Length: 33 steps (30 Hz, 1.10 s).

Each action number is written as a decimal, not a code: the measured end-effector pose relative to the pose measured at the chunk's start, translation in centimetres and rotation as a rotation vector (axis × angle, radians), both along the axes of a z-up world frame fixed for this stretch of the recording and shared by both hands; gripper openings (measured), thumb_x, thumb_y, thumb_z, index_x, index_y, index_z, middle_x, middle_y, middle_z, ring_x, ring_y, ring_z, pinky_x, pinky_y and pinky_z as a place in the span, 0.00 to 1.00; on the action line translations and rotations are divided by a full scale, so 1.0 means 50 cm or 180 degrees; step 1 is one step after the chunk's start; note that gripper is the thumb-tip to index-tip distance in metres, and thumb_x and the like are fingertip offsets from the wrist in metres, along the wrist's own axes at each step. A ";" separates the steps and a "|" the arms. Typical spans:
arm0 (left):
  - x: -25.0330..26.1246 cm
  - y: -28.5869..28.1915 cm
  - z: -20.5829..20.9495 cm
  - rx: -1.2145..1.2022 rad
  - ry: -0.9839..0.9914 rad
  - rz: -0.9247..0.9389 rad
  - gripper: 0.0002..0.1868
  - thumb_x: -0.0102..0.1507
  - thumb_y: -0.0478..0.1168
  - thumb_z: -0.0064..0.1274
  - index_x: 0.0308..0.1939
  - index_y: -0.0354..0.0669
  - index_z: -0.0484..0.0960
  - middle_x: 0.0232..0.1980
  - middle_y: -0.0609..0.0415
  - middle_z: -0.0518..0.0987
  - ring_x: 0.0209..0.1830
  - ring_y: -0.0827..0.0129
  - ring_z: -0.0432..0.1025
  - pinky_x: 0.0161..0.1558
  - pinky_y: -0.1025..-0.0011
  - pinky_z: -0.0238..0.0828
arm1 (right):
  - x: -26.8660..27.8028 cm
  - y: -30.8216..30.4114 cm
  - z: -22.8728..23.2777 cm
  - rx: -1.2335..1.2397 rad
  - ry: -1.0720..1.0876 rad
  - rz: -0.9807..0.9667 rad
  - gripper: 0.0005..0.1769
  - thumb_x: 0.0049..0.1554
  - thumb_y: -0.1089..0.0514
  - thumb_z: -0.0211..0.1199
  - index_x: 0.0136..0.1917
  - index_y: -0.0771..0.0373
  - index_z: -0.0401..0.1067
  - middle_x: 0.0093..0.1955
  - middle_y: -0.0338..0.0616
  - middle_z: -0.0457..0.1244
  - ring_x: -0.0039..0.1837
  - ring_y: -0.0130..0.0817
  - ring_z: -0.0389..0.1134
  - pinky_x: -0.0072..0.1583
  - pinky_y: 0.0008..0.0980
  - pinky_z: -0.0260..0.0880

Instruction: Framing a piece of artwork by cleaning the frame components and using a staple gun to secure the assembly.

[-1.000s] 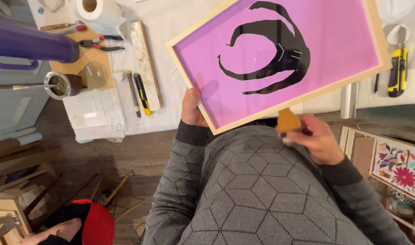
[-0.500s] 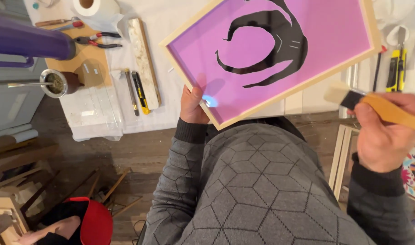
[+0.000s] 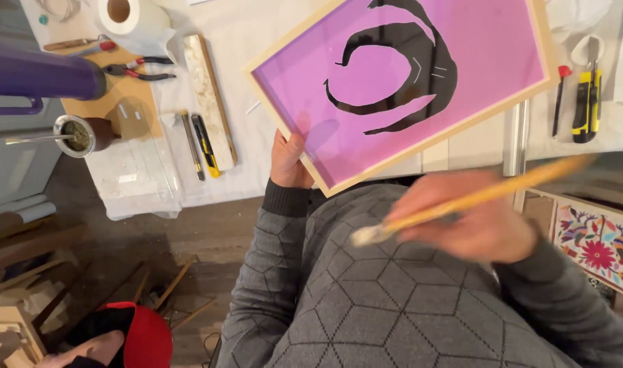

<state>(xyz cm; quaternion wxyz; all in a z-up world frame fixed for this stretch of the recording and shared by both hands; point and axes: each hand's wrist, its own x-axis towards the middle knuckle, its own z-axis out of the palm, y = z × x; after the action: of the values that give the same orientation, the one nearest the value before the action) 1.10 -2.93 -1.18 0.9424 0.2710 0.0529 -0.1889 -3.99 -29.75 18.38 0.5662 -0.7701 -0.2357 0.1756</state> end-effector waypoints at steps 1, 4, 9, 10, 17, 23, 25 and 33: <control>0.005 0.001 0.000 -0.0002 -0.0039 0.0023 0.34 0.64 0.51 0.69 0.66 0.35 0.74 0.59 0.50 0.80 0.57 0.62 0.77 0.57 0.61 0.78 | -0.009 -0.032 -0.013 0.0153 0.0232 -0.0922 0.09 0.56 0.58 0.70 0.51 0.58 0.77 0.45 0.37 0.72 0.47 0.27 0.74 0.47 0.27 0.75; 0.010 0.013 -0.009 0.0015 -0.0051 0.0111 0.34 0.64 0.51 0.68 0.66 0.35 0.74 0.60 0.50 0.80 0.57 0.62 0.77 0.58 0.61 0.77 | -0.026 -0.135 -0.088 0.0691 0.0729 -0.2592 0.07 0.67 0.60 0.63 0.56 0.65 0.75 0.48 0.39 0.70 0.46 0.25 0.70 0.50 0.25 0.73; 0.008 0.028 -0.011 0.0115 0.0114 0.0222 0.37 0.64 0.52 0.68 0.67 0.35 0.71 0.62 0.50 0.78 0.60 0.61 0.76 0.60 0.60 0.76 | -0.037 -0.273 -0.272 -0.1154 0.0980 -0.3062 0.11 0.69 0.58 0.61 0.57 0.70 0.74 0.44 0.40 0.67 0.41 0.25 0.66 0.44 0.26 0.66; 0.009 0.030 -0.010 0.0142 0.0127 0.0226 0.37 0.63 0.52 0.68 0.68 0.35 0.71 0.63 0.50 0.78 0.61 0.61 0.75 0.61 0.60 0.76 | -0.048 -0.298 -0.318 -0.1461 0.1191 -0.2861 0.14 0.68 0.54 0.62 0.55 0.70 0.73 0.40 0.42 0.66 0.39 0.27 0.65 0.42 0.30 0.64; 0.015 0.040 -0.022 0.0224 0.0123 0.0212 0.39 0.63 0.53 0.68 0.69 0.34 0.70 0.63 0.49 0.78 0.62 0.61 0.75 0.62 0.59 0.76 | -0.068 -0.336 -0.411 -0.2898 0.2256 -0.0970 0.25 0.55 0.37 0.65 0.45 0.63 0.74 0.37 0.52 0.65 0.40 0.48 0.67 0.45 0.44 0.67; 0.019 0.049 -0.035 0.0256 0.0057 0.0174 0.38 0.63 0.52 0.69 0.69 0.36 0.70 0.60 0.51 0.79 0.59 0.61 0.76 0.60 0.58 0.76 | -0.067 -0.382 -0.486 -0.3256 0.1808 -0.0919 0.26 0.57 0.36 0.63 0.48 0.62 0.74 0.41 0.53 0.69 0.45 0.54 0.70 0.49 0.48 0.68; 0.025 0.047 -0.018 0.0279 0.0082 0.0162 0.39 0.62 0.53 0.69 0.69 0.37 0.70 0.60 0.52 0.79 0.59 0.62 0.76 0.60 0.58 0.76 | -0.063 -0.393 -0.501 -0.3273 0.1675 -0.0862 0.27 0.58 0.35 0.62 0.47 0.64 0.74 0.42 0.54 0.69 0.47 0.54 0.70 0.50 0.48 0.69; 0.012 0.060 -0.067 0.0232 0.0049 0.0038 0.34 0.63 0.52 0.71 0.63 0.36 0.74 0.54 0.52 0.80 0.54 0.62 0.77 0.60 0.55 0.78 | 0.039 -0.308 -0.313 -0.3286 0.0897 -0.1565 0.24 0.62 0.42 0.60 0.61 0.61 0.76 0.51 0.51 0.70 0.52 0.49 0.72 0.53 0.47 0.70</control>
<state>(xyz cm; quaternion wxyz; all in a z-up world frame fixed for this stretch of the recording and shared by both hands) 1.70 0.09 -4.55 0.9326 0.3034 0.0686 -0.1832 -2.02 -45.12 2.72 0.1680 -0.9474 0.1433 0.2318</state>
